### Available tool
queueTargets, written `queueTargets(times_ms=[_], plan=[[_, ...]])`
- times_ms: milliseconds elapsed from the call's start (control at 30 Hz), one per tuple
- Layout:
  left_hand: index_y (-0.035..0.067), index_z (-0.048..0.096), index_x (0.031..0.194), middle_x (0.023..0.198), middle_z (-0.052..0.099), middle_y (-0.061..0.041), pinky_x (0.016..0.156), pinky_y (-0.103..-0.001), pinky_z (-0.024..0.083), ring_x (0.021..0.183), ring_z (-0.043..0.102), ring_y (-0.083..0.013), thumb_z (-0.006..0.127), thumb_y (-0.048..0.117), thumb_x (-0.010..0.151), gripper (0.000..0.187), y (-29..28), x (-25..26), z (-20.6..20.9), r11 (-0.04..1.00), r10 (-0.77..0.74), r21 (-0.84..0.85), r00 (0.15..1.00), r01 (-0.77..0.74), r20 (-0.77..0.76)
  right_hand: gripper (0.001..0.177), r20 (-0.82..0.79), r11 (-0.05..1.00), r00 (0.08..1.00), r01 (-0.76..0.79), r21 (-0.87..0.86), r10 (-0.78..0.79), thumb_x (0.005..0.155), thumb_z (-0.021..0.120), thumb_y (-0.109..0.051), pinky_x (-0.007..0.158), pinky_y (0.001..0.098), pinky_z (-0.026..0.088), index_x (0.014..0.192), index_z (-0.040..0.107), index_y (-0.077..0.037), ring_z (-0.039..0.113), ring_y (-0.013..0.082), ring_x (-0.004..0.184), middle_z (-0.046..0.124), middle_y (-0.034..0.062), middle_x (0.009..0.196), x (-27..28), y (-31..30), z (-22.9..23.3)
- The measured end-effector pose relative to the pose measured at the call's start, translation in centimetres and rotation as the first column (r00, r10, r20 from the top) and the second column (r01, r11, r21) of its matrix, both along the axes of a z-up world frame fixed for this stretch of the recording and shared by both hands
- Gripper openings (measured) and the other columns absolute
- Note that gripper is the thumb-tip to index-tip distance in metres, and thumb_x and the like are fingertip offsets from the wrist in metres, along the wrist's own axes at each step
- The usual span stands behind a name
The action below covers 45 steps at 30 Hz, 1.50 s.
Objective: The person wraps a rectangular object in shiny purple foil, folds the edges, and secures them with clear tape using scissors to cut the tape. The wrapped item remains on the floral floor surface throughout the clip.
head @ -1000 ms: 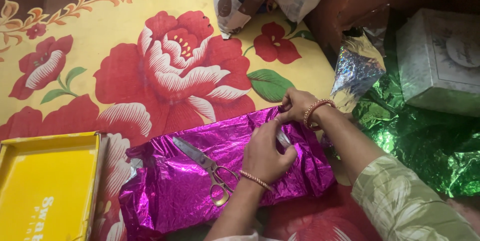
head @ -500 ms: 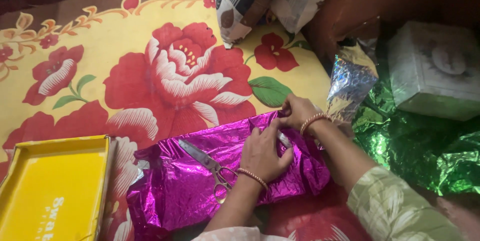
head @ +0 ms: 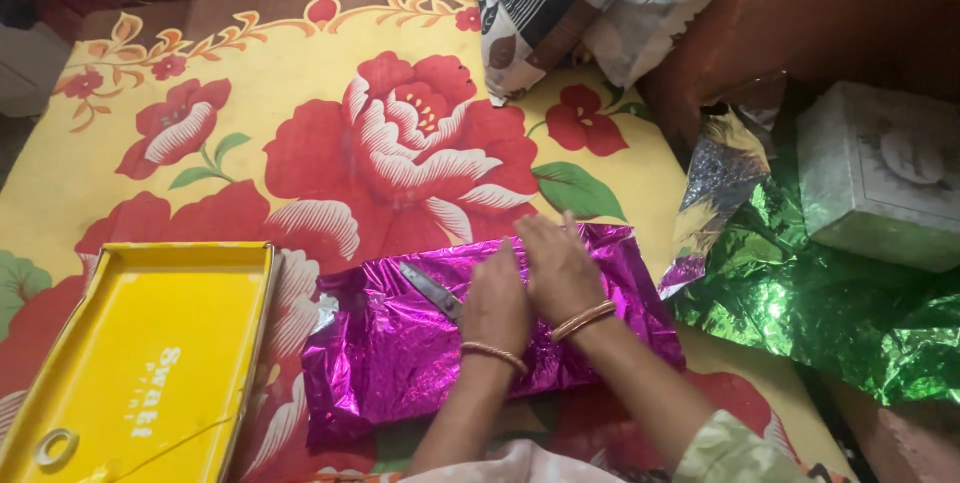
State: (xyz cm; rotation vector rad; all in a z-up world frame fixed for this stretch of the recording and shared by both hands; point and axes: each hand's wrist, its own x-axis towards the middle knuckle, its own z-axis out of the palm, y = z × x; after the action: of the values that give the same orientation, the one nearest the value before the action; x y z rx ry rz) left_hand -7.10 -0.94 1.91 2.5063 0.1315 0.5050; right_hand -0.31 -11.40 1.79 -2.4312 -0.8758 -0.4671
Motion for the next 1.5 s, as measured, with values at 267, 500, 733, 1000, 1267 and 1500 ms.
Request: queueTargets(times_ms=[267, 500, 733, 1000, 1267, 1500], plan=[[-0.002, 0.059, 0.129, 0.109, 0.067, -0.019, 0.088, -0.048, 0.051, 0.102, 0.061, -0.0392, 0.061, 0.003, 0.081, 0.048, 4.9, -2.8, -0.3, 0.984, 0.129, 0.127, 0.991, -0.127, -0.015, 0.021, -0.444, 0.978, 0.892, -0.011, -0.211, -0.085, 0.084, 0.067, -0.014, 0.096, 0.0503, 0.049, 0.103, 0.063, -0.005, 0.061, 0.0382, 0.109, 0.066, 0.0191, 0.110, -6.7, 3.6, 0.6], [0.003, 0.063, 0.124, 0.109, 0.067, -0.018, 0.086, -0.049, 0.051, 0.102, 0.061, -0.0379, 0.060, 0.007, 0.088, 0.036, 5.2, -3.0, -0.6, 0.986, 0.129, 0.116, 0.986, -0.117, -0.107, 0.031, -0.552, 0.987, 0.834, -0.092, -0.132, 0.003, 0.083, 0.069, -0.018, 0.085, 0.0540, 0.052, 0.109, 0.057, -0.005, 0.066, 0.0424, 0.099, 0.068, 0.0214, 0.103, -8.2, 4.3, 0.2], [0.004, 0.064, 0.126, 0.113, 0.067, -0.017, 0.092, -0.049, 0.050, 0.106, 0.061, -0.0372, 0.064, 0.005, 0.086, 0.040, 3.2, -2.2, 0.3, 0.994, 0.101, 0.043, 0.992, -0.098, -0.071, 0.034, -0.586, 0.982, 0.810, -0.142, -0.127, 0.041, 0.081, 0.072, -0.017, 0.082, 0.0530, 0.053, 0.111, 0.063, -0.003, 0.069, 0.0422, 0.094, 0.073, 0.0235, 0.095, -4.3, 1.8, -1.5], [-0.003, 0.057, 0.121, 0.117, 0.060, -0.021, 0.096, -0.051, 0.046, 0.113, 0.056, -0.0407, 0.067, 0.005, 0.081, 0.043, -2.1, -1.0, 2.1, 0.970, 0.178, -0.189, 0.978, -0.156, 0.105, 0.047, -0.967, 0.976, 0.152, 0.049, 0.212, 0.202, 0.092, 0.061, -0.007, 0.065, 0.0309, 0.059, 0.139, 0.059, -0.004, 0.069, 0.0180, 0.074, 0.072, 0.0072, 0.083, 3.7, -8.4, -0.7], [-0.001, 0.055, 0.118, 0.118, 0.056, -0.021, 0.094, -0.052, 0.047, 0.114, 0.055, -0.0421, 0.071, 0.015, 0.083, 0.042, -7.3, 0.4, 1.4, 0.934, 0.156, -0.292, 0.971, -0.204, -0.180, 0.045, -0.986, 0.976, 0.137, 0.188, 0.115, 0.090, 0.087, 0.074, -0.014, 0.052, 0.0262, 0.045, 0.131, 0.068, -0.006, 0.055, 0.0093, 0.059, 0.062, 0.0009, 0.072, 3.1, -15.2, 2.0], [0.002, 0.053, 0.123, 0.115, 0.053, -0.020, 0.092, -0.050, 0.048, 0.112, 0.054, -0.0400, 0.086, 0.027, 0.072, 0.066, -8.9, 0.9, 1.7, 0.950, 0.115, -0.264, 0.973, -0.167, -0.203, 0.042, -0.986, 0.920, 0.095, 0.358, 0.160, 0.135, 0.083, 0.076, -0.023, 0.044, 0.0233, 0.040, 0.119, 0.070, -0.002, 0.051, 0.0081, 0.052, 0.061, 0.0007, 0.070, 2.1, -19.2, 2.1]])
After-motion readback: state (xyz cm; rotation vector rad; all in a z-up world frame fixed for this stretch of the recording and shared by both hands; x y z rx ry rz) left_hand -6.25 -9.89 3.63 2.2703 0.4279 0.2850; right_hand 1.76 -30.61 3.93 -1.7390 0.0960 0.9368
